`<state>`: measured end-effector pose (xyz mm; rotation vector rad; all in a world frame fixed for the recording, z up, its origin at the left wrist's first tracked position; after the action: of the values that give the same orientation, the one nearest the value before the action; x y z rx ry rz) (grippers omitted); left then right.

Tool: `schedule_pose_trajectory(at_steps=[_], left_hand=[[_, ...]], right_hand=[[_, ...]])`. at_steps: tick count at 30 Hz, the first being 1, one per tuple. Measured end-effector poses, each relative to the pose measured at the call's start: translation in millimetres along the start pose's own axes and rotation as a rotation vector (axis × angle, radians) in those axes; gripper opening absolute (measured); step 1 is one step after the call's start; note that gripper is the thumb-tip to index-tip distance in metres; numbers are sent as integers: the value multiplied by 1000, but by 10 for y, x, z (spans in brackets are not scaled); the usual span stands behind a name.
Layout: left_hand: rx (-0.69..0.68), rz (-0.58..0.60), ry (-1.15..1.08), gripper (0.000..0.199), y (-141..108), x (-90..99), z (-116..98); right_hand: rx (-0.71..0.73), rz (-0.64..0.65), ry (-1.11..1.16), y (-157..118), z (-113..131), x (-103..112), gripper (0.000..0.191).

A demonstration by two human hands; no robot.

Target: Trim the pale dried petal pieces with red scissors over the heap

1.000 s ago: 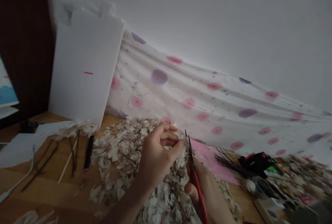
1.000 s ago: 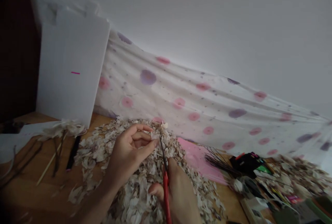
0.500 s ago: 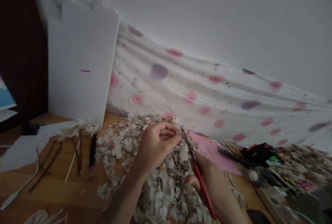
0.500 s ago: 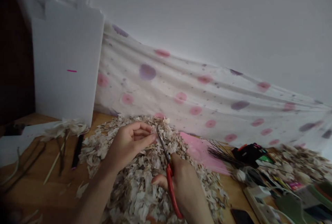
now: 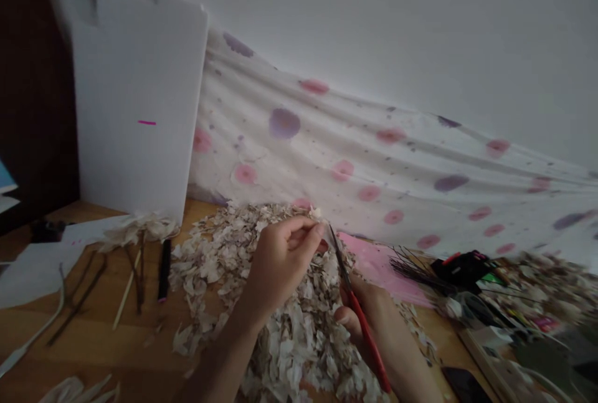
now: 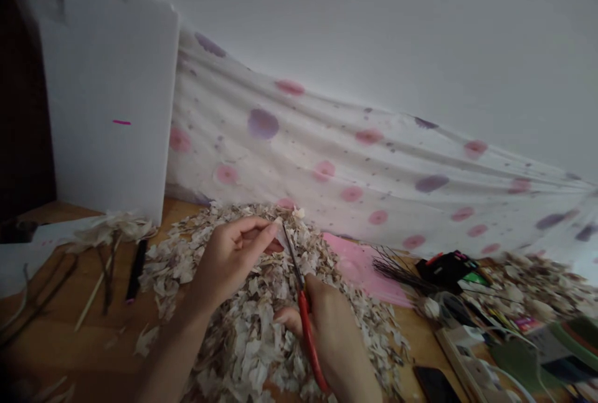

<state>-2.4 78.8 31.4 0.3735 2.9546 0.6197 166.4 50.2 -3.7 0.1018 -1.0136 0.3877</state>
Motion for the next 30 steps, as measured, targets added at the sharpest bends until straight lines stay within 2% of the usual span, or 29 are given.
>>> schedule_pose_trajectory(at_steps=[4,7,14,21,26,30], left_hand=[[-42,-34,94,21,-8,-36,-31],[-64,-36,85,21,-5,-45,-31],[-52,-41,99,22,10,-33,-47],[-30,-28,49,21,48,-40,14],[-47,-23,48,21,69,-11,8],[-55,-7,72,20,72,4,-11]], right_hand=[[-8,-16,-13,-10,-14,7,88],[-8,-38,-21,-15,-17,14,89],[17,-52,27,-13,-20,6,87],[-31,-51,63,16,-39,35,81],[-60,27,75,31,4,59,77],[-29,110,114,22,89,57,70]])
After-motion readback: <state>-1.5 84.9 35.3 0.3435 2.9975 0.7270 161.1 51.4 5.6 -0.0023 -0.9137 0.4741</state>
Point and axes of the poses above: each hand's wrist, its own y-axis towards the middle knuckle, its own x-axis out of the back of the hand, z = x × y, the point moved 5 cm from there along y, towards the middle knuckle, and after that the axes turned 15 degrees about z, right-handed, at the moved point
